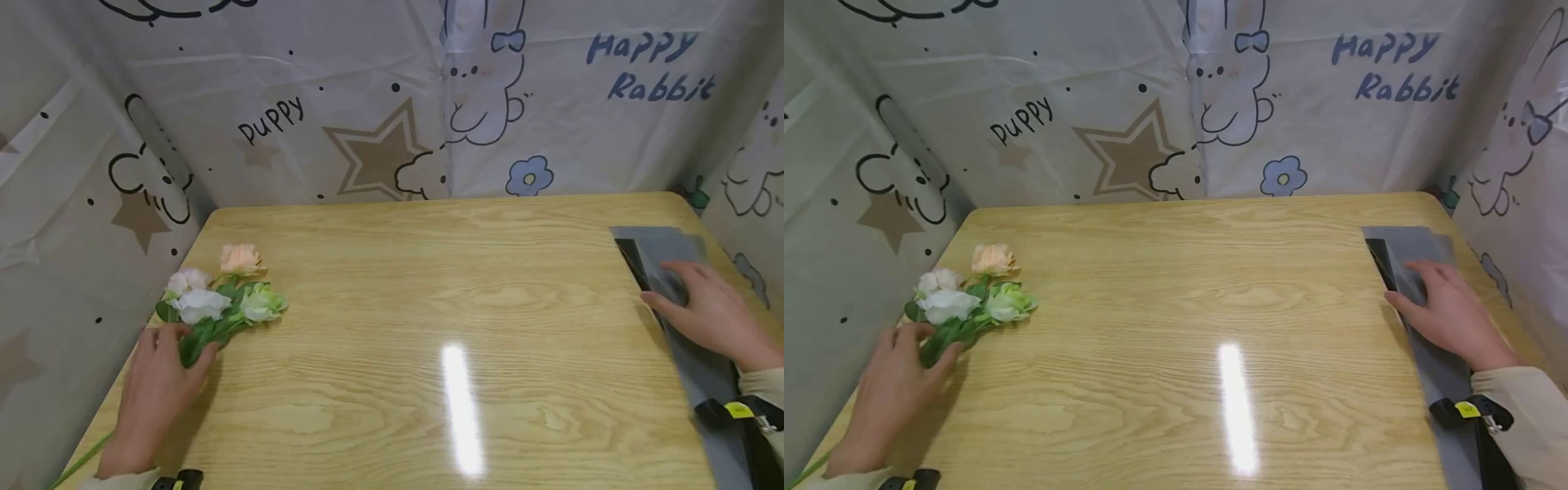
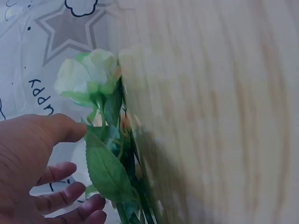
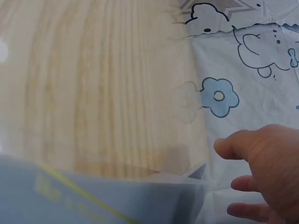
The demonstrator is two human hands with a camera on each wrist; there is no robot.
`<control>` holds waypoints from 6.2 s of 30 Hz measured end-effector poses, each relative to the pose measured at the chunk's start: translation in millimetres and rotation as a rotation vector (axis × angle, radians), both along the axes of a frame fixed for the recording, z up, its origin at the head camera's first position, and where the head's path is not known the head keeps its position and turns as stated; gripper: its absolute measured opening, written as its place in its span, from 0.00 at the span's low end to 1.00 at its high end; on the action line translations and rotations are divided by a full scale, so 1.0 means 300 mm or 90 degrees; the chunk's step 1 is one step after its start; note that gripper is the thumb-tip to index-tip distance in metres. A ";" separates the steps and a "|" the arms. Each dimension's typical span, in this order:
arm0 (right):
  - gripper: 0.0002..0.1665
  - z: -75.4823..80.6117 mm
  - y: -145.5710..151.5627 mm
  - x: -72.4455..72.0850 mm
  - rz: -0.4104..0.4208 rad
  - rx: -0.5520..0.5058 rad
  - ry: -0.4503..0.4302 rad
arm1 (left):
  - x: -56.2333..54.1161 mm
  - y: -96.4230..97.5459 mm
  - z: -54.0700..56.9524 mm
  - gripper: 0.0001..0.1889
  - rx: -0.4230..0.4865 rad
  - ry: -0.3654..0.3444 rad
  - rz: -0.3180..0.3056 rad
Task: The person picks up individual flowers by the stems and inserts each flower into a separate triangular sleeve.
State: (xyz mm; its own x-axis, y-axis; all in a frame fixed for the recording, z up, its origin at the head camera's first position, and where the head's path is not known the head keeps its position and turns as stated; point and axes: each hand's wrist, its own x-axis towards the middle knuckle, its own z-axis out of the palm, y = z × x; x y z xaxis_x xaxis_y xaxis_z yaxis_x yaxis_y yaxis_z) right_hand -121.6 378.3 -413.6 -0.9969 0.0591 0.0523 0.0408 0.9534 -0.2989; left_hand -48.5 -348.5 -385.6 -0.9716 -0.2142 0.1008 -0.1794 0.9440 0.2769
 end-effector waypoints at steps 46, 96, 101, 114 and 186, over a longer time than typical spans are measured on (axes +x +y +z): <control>0.23 0.090 -0.080 -0.003 -0.115 -0.044 0.117 | -0.233 0.589 0.050 0.19 0.286 -0.028 -0.303; 0.29 0.096 -0.568 -0.024 0.415 -0.150 0.194 | -0.374 0.915 -0.150 0.21 1.073 -0.315 -0.189; 0.28 0.096 -0.572 -0.030 0.428 -0.147 0.166 | -0.371 0.919 -0.148 0.18 1.064 -0.302 -0.173; 0.18 0.092 -0.609 -0.051 0.409 -0.182 0.176 | -0.366 0.920 -0.159 0.19 1.002 -0.303 -0.182; 0.17 -0.070 -0.858 -0.072 0.318 -0.468 0.093 | -0.356 0.911 -0.142 0.09 0.859 -0.277 -0.186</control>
